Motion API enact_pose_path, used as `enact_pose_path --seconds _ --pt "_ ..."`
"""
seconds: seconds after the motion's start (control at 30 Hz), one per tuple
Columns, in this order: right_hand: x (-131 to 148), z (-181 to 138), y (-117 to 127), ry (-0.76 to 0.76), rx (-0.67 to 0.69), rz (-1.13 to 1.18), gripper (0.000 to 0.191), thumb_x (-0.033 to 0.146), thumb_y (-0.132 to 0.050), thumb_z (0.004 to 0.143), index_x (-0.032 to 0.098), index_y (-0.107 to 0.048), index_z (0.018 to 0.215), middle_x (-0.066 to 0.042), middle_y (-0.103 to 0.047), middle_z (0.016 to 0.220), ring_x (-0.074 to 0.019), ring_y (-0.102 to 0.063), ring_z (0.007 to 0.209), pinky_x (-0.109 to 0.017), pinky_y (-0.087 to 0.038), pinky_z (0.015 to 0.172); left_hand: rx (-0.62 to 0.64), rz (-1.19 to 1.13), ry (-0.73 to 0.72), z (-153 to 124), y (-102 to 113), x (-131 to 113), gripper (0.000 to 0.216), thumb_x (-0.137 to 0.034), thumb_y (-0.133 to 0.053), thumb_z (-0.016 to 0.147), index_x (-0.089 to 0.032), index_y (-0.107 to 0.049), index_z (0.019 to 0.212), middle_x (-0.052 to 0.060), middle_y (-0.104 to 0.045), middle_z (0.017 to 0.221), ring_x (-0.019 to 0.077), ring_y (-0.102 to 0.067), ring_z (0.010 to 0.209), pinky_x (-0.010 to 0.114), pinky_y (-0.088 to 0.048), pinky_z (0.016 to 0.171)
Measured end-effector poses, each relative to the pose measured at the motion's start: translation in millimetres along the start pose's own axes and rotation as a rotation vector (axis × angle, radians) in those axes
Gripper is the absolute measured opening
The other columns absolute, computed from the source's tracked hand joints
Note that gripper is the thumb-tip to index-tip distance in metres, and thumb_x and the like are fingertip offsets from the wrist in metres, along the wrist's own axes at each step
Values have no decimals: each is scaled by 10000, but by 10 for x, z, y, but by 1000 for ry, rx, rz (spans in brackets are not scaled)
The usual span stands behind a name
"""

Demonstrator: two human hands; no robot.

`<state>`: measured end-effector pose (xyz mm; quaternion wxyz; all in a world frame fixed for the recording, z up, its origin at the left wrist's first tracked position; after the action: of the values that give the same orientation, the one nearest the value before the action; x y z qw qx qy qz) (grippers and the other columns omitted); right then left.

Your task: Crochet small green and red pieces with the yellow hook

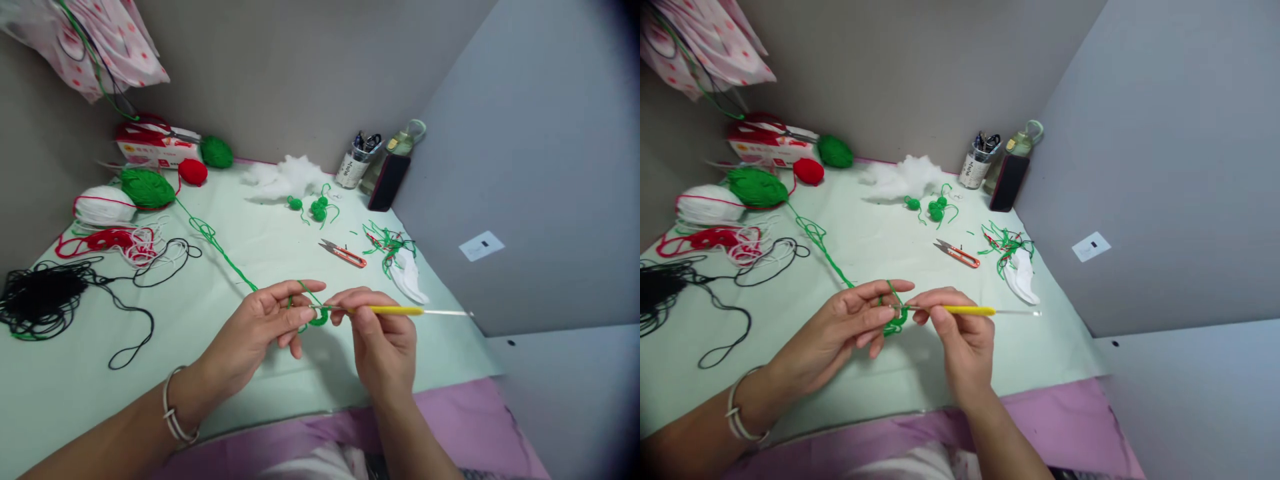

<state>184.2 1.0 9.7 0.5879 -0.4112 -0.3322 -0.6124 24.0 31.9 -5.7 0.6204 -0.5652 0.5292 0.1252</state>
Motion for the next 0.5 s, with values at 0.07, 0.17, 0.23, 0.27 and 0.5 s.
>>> enact_pose_path --seconds 0.07,0.17,0.23,0.27,0.5 --pt "20 -9 33 8 4 -51 219 221 -543 1061 245 -758 1026 -51 -783 912 -177 -710 759 -322 -599 664 -16 15 -8 4 19 1 284 -296 -862 843 -217 -832 1114 -40 -585 799 21 -385 502 192 -479 504" --pt "116 -43 20 231 116 -371 261 136 -524 1038 255 -720 1162 -71 -795 995 -207 -748 858 -362 -628 731 -64 23 -25 5 40 11 346 -302 -871 833 -233 -815 1167 -38 -588 833 21 -408 508 195 -482 511" --pt "148 -95 -37 419 240 -609 365 106 -566 999 298 -690 1283 -79 -799 1087 -235 -768 958 -384 -648 785 -64 -2 -20 5 29 16 406 -299 -876 827 -243 -793 1221 -46 -581 813 23 -401 505 192 -478 509" --pt "144 -122 -63 484 285 -688 422 96 -591 981 328 -679 1322 -75 -798 1114 -242 -773 993 -382 -656 802 -50 -24 -3 5 17 18 419 -299 -874 831 -236 -786 1236 -55 -563 767 26 -383 501 188 -469 506" --pt "89 -63 -2 289 40 -420 278 141 -595 1007 300 -772 1151 -63 -775 1004 -209 -744 849 -356 -634 704 -37 -88 60 14 18 -32 427 -271 -892 806 -175 -782 1208 -87 -492 625 26 -281 474 181 -420 484"
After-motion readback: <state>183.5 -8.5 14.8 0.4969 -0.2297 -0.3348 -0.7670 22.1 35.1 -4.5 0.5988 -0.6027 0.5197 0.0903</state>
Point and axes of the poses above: each hand's wrist, its own z-axis towards the middle knuckle, its own y-axis out of the back of the hand, x = y × z, the point moved 4 cm from there along z, towards the middle knuckle
